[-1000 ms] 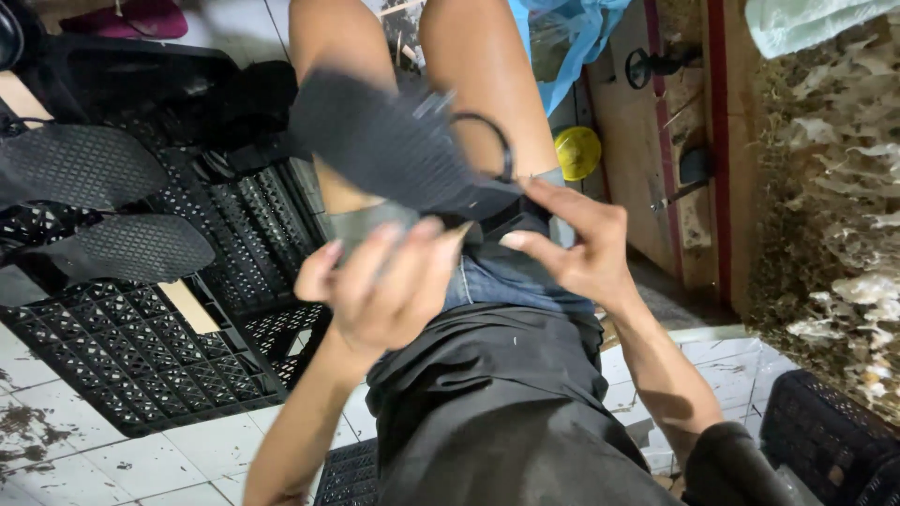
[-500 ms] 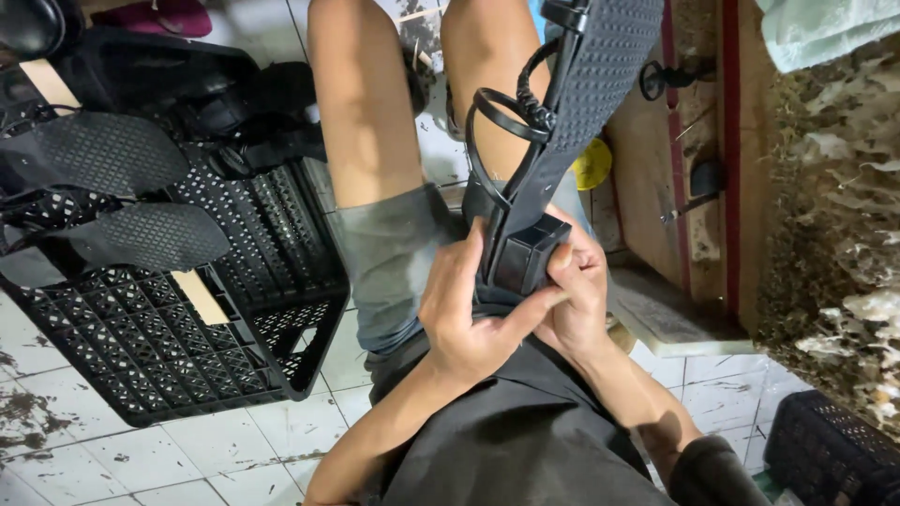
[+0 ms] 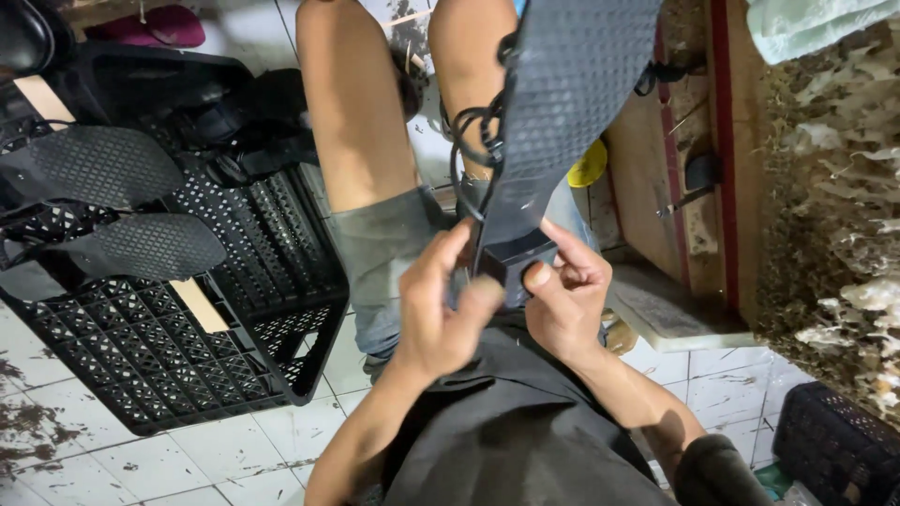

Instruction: Assembling sandals by aligning uppers to soles and securing them using a hammer and pressing tools.

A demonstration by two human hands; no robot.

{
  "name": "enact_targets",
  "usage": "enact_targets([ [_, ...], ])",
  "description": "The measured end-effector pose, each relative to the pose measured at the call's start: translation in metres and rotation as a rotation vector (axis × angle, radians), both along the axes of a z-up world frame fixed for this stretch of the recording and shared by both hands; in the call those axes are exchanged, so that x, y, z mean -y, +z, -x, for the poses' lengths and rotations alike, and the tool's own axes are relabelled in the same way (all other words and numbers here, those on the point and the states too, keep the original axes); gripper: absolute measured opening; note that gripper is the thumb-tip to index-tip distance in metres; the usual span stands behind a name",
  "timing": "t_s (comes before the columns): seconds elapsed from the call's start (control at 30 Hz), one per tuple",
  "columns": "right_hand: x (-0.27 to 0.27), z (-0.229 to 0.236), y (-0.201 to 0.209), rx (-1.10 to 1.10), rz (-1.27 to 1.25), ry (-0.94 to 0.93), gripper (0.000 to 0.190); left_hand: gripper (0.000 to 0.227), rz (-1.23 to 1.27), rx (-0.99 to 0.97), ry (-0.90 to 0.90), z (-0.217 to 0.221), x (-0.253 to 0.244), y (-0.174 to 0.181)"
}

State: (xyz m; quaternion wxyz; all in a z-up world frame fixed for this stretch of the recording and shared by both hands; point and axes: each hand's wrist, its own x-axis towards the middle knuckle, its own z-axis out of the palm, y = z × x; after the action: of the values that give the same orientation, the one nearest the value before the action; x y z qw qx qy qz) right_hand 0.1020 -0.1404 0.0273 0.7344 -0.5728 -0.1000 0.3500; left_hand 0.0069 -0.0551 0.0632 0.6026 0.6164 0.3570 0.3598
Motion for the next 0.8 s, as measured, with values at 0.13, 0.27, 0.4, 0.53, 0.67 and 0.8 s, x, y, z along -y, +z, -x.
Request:
enact_targets([
  [0.13,0.018,0.0,-0.009,0.133,0.098,0.07,0.057,0.015,0.108,-0.083,-0.061,0.011,-0.008,-0.014],
  [0.27,0.027,-0.004,-0.016,0.067,0.066,0.234,0.063,0.027,0.272,0.077,-0.068,0.019,-0.013,-0.019],
  [0.4,0.005,-0.024,0.003,0.053,0.164,0.386,0.02,0.032,0.374,0.127,-0.072,0.026,-0.009,-0.022],
  [0.53,0.005,-0.032,-0.011,0.003,0.146,0.435,0.013,0.033,0.4,0.124,-0.068,0.023,-0.009,-0.017],
  [0.67,-0.01,-0.034,0.01,0.318,0.174,0.554,0.021,0.026,0.329,0.065,-0.121,0.026,-0.008,-0.017],
  [0.8,-0.012,-0.027,0.01,0.313,0.162,0.512,0.022,0.028,-0.106,-0.255,0.072,0.034,-0.017,-0.013],
])
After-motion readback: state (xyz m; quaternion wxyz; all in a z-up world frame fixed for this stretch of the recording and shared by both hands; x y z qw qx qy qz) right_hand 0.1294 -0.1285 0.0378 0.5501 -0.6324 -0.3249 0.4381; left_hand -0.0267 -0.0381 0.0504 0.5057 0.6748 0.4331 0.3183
